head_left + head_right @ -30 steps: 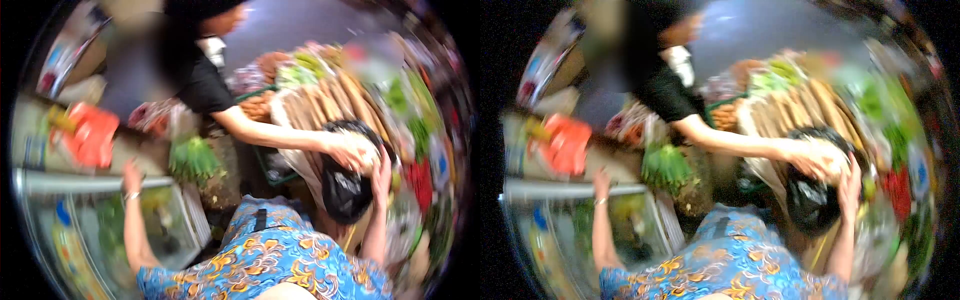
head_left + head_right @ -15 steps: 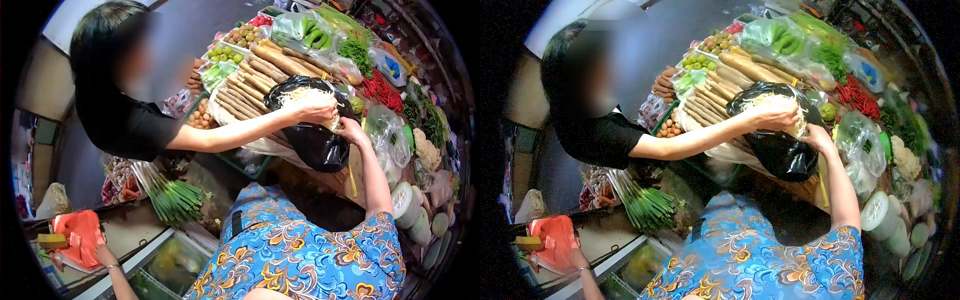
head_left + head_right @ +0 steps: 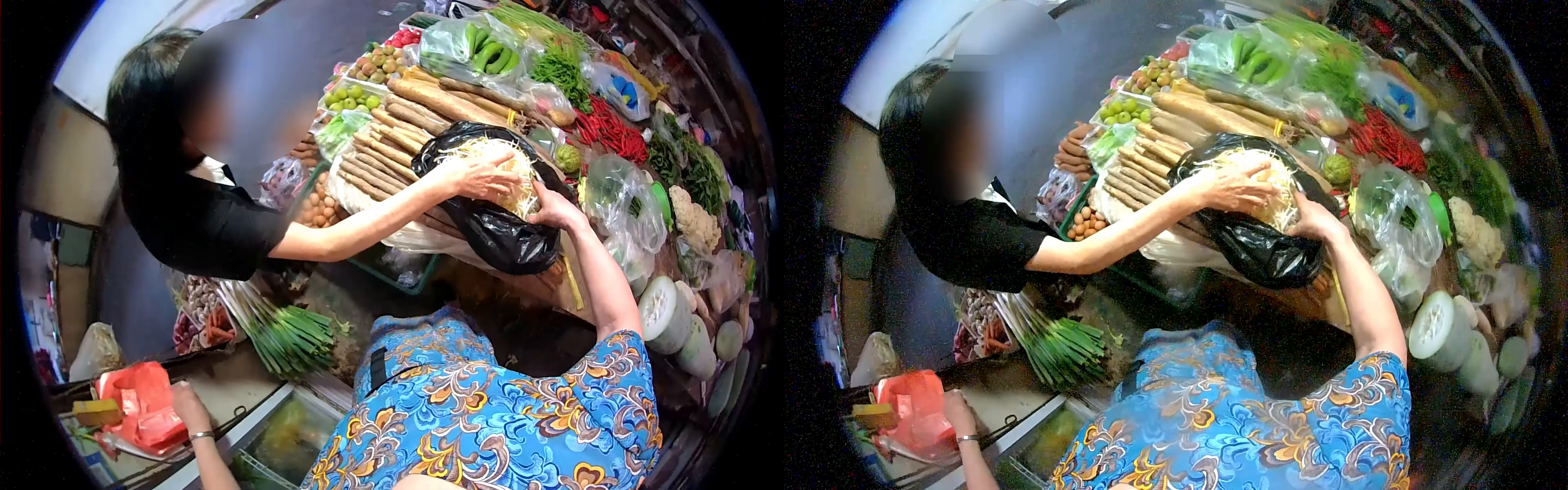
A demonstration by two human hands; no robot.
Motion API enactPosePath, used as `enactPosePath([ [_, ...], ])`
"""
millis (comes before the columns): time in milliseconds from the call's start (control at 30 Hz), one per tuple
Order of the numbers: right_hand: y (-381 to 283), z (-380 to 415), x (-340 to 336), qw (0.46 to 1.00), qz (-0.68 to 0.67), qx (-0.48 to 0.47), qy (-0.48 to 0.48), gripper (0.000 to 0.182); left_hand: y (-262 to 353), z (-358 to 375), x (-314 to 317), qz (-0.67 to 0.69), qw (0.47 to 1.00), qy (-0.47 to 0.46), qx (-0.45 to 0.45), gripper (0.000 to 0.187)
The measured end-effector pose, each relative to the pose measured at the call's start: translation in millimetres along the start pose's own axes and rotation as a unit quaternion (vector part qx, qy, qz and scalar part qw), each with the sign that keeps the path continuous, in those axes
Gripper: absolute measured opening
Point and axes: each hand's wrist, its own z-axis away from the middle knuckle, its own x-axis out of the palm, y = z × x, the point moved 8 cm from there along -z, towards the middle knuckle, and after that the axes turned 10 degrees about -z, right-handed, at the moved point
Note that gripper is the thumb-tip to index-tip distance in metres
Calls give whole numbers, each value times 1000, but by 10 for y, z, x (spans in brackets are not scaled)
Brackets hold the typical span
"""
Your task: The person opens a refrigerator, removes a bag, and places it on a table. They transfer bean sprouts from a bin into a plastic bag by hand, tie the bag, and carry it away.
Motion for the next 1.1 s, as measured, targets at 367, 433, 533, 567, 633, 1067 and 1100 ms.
enactPosePath([
  [367, 343, -206, 138, 995, -5, 95, -4, 109, 2304, 712, 831, 186, 953, -131, 198, 10],
  [433, 328, -177, 115, 993, 15, 113, 26, 92, 2553, 943, 1035, 239, 938, -179, 174, 8],
  [533, 377, -231, 122, 996, -11, 47, 74, 88, 2902, 1194, 889, 244, 934, -178, 189, 9],
  [567, 277, -177, 87, 994, -18, 23, 101, 76, 2899, 1235, 986, 245, 934, -181, 184, 10],
  [633, 94, -68, -12, 990, -79, -26, 114, 71, 2835, 1305, 1144, 256, 930, -213, 158, 11],
  [1067, -1084, 283, -815, 969, -114, -128, 181, 35, 2912, 1265, 1279, 281, 917, -258, 118, 14],
  [1100, -1208, 336, -832, 972, -117, -104, 176, 35, 2941, 1258, 1254, 284, 916, -252, 130, 14],
])
